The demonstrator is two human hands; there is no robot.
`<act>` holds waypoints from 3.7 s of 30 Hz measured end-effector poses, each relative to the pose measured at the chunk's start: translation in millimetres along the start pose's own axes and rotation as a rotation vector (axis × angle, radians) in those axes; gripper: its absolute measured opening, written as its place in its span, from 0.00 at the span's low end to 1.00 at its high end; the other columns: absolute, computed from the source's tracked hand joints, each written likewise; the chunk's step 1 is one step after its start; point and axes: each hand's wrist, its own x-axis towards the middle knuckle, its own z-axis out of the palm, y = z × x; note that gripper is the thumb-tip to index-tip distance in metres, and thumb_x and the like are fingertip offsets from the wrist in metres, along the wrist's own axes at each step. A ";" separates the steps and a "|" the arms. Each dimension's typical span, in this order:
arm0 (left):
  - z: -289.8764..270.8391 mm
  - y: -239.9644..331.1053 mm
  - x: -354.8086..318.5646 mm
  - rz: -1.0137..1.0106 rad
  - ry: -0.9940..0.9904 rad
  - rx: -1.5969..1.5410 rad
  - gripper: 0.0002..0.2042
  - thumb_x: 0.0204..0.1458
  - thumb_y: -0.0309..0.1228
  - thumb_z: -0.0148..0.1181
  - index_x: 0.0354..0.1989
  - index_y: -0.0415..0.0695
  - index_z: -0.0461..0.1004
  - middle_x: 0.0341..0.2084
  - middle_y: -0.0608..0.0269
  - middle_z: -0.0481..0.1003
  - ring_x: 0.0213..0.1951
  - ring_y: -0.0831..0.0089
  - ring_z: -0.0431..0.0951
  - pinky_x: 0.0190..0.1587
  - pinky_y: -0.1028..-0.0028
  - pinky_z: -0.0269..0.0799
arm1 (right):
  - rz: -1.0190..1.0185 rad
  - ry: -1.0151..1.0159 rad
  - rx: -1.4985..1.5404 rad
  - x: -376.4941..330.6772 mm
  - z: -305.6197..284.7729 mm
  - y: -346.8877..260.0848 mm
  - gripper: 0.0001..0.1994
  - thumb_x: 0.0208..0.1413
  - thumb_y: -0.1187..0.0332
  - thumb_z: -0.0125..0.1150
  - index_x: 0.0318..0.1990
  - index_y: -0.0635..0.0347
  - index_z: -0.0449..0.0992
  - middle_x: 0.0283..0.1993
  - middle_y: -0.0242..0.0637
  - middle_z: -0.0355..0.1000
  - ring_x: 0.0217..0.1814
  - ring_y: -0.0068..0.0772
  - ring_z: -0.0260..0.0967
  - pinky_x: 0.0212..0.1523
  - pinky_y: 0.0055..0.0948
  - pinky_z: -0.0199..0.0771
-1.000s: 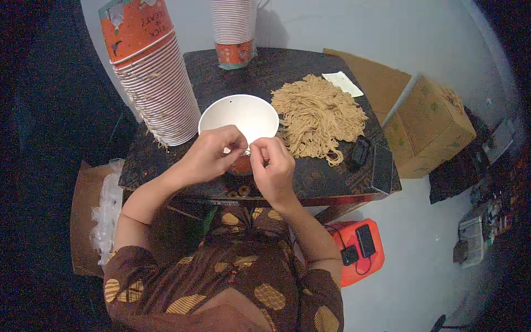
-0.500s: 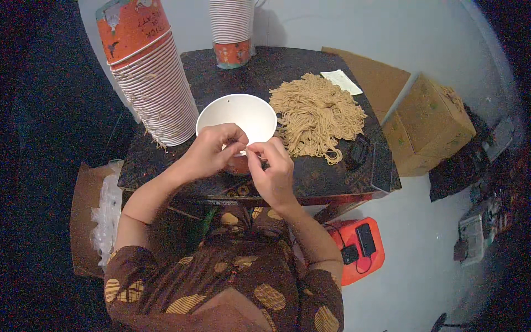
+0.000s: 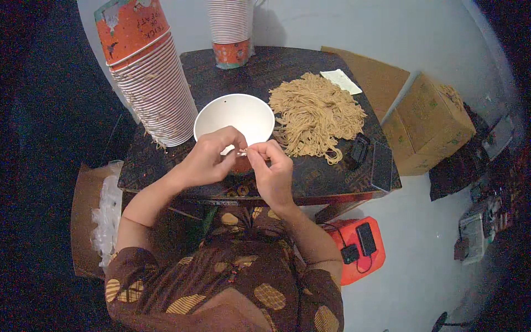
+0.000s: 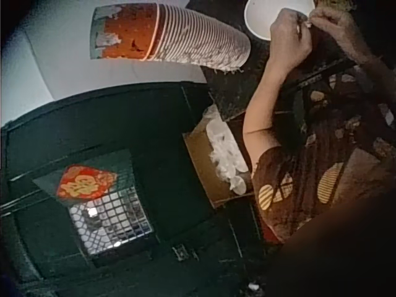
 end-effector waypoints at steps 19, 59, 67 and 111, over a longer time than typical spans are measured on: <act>-8.6 -4.3 1.9 -0.197 0.051 0.011 0.03 0.50 0.22 0.59 0.30 0.34 0.72 0.24 0.48 0.74 0.30 0.51 0.77 0.34 0.63 0.71 | -0.215 -0.072 -0.399 -18.5 -14.9 9.4 0.02 0.56 0.76 0.57 0.32 0.63 0.72 0.30 0.42 0.64 0.34 0.45 0.65 0.37 0.38 0.66; 19.9 43.4 -30.4 0.094 0.363 0.001 0.17 0.50 0.10 0.50 0.48 0.34 0.71 0.37 0.50 0.75 0.29 0.62 0.77 0.33 0.70 0.73 | 0.037 -0.114 0.241 -45.2 -44.3 -40.3 0.07 0.63 0.75 0.55 0.37 0.67 0.78 0.29 0.29 0.68 0.29 0.14 0.62 0.30 0.17 0.61; 41.3 44.3 -68.5 -0.219 0.121 -0.472 0.19 0.52 0.25 0.65 0.53 0.38 0.72 0.34 0.68 0.76 0.25 0.87 0.68 0.28 0.83 0.64 | 0.019 -0.144 0.293 -49.0 -31.1 -29.5 0.08 0.64 0.74 0.54 0.36 0.71 0.76 0.27 0.31 0.65 0.25 0.17 0.60 0.27 0.19 0.59; -36.2 7.6 -38.2 0.089 0.017 0.382 0.07 0.43 0.24 0.69 0.30 0.42 0.77 0.25 0.61 0.75 0.41 0.62 0.76 0.65 0.46 0.56 | -0.484 0.279 -0.538 -55.5 -72.8 -63.7 0.02 0.52 0.79 0.63 0.32 0.64 0.76 0.37 0.41 0.70 0.40 0.35 0.65 0.40 0.30 0.67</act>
